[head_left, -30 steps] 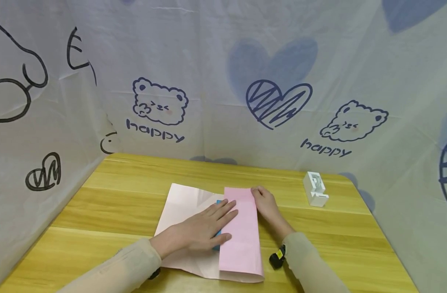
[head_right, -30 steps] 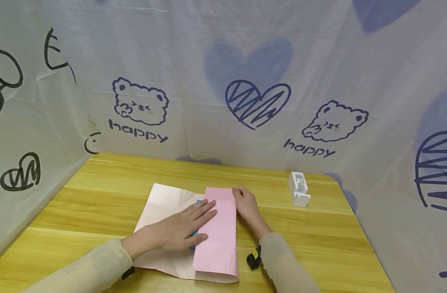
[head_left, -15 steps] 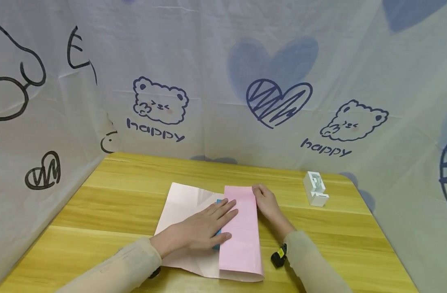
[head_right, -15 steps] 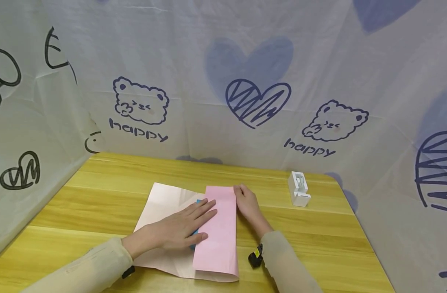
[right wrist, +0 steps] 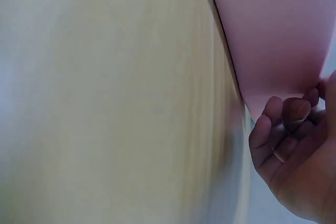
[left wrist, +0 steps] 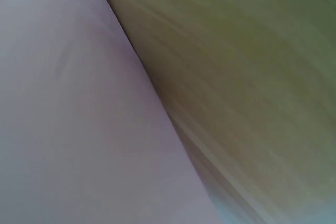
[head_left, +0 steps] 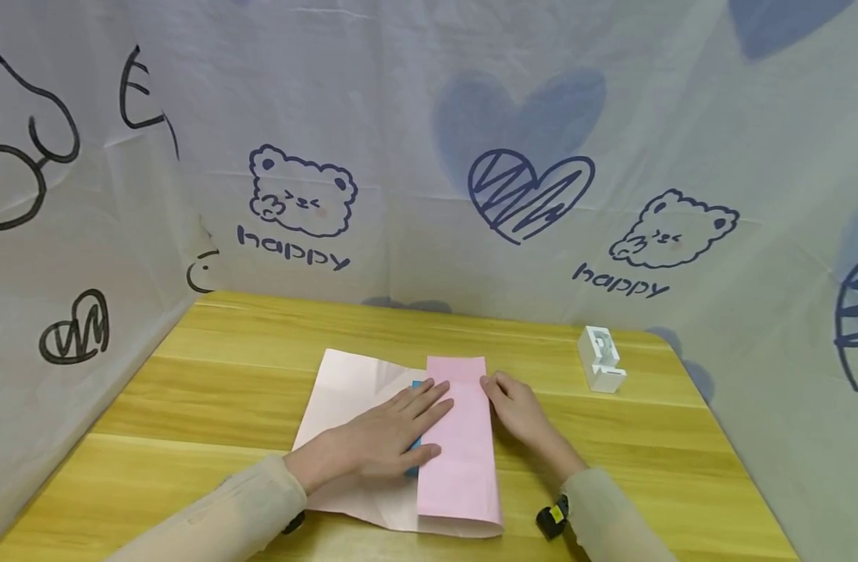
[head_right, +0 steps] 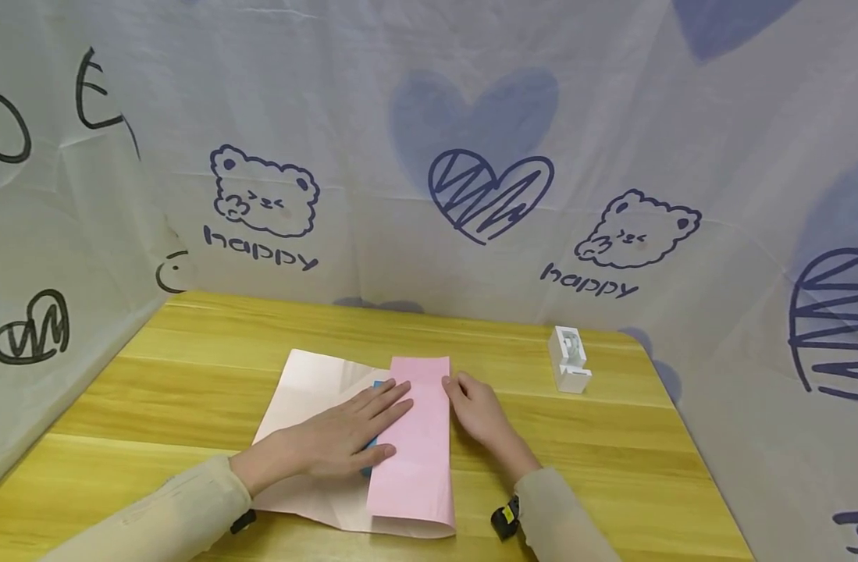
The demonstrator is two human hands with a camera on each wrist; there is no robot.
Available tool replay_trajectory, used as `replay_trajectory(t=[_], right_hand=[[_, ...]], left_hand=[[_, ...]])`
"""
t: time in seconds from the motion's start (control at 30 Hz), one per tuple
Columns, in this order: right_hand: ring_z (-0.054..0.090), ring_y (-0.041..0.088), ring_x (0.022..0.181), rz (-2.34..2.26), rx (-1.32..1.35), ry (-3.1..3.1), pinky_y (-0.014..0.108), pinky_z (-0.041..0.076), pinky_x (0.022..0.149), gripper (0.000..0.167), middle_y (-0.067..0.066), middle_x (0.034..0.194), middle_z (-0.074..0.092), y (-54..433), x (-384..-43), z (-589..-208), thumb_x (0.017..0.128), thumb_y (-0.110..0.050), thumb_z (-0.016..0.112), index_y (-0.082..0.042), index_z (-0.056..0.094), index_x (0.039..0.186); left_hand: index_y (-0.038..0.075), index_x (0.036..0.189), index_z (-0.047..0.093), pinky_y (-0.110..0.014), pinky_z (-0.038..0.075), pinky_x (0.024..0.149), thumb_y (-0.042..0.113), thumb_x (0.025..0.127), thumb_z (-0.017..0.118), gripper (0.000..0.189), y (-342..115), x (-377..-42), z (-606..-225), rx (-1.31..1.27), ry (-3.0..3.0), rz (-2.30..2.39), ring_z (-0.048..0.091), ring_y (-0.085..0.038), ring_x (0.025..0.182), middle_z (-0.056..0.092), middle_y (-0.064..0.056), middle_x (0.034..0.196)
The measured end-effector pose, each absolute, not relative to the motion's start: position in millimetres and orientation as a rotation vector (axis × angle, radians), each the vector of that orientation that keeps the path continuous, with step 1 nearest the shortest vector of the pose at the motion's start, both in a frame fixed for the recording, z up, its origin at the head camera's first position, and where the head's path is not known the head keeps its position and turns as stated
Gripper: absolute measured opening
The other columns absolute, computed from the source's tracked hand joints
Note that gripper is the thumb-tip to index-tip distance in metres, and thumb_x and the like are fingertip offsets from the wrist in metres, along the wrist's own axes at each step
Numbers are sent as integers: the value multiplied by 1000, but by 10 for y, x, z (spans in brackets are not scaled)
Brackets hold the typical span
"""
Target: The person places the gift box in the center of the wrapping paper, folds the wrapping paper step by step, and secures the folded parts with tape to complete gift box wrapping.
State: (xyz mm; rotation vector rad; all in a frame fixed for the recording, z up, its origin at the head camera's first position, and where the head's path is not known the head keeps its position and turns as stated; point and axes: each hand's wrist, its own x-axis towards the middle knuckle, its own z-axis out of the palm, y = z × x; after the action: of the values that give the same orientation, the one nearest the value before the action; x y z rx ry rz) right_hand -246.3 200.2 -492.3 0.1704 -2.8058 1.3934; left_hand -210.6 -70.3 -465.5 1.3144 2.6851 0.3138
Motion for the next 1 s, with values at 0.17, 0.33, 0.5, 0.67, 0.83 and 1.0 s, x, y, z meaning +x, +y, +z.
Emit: replay_trajectory(t=[0.17,0.33,0.5,0.67,0.83,1.0], right_hand=[[53,18,74,1468,144,-2772,31,42,68,34,4,75,55,1987,-2460,-4937,111,-35,50,-12,59,88],[53,18,76,1467,141,-2767,32,43,69,34,3,76,55,2005,-2428,-4940,110,-37,51,-11,62,91],[52,17,72,1506,177,-2784,29,43,64,35,2,75,54,2028,-2313,-4908,110,-38,52,-10,62,92],[51,15,71,1531,241,-2808,27,42,63,32,2,76,55,2049,-2182,-4882,110,-34,52,-10,63,92],[53,15,71,1528,301,-2850,25,44,62,30,3,76,57,2073,-2053,-4846,110,-32,53,-9,63,94],[52,14,69,1545,347,-2877,25,44,59,30,2,75,56,2096,-1931,-4824,109,-34,55,-9,62,94]], left_hand=[[17,169,11,-41,7,131,55,111,26,71,-705,-2106,-4647,1318,2682,319,-5,-24,161,-2,-5,176],[16,169,11,-41,7,130,55,111,26,71,-702,-2109,-4654,1316,2690,317,-5,-24,161,-2,-5,176],[15,169,12,-42,7,131,54,111,28,71,-703,-2101,-4637,1317,2686,334,-4,-25,161,-1,-6,176],[14,169,13,-43,7,131,53,111,29,71,-699,-2100,-4648,1331,2692,338,-3,-26,161,0,-7,176],[14,169,12,-42,7,131,54,111,28,72,-690,-2109,-4666,1331,2698,323,-2,-26,161,-1,-7,176],[13,168,14,-44,10,130,52,112,29,71,-692,-2107,-4659,1347,2695,335,0,-28,161,2,-8,176]])
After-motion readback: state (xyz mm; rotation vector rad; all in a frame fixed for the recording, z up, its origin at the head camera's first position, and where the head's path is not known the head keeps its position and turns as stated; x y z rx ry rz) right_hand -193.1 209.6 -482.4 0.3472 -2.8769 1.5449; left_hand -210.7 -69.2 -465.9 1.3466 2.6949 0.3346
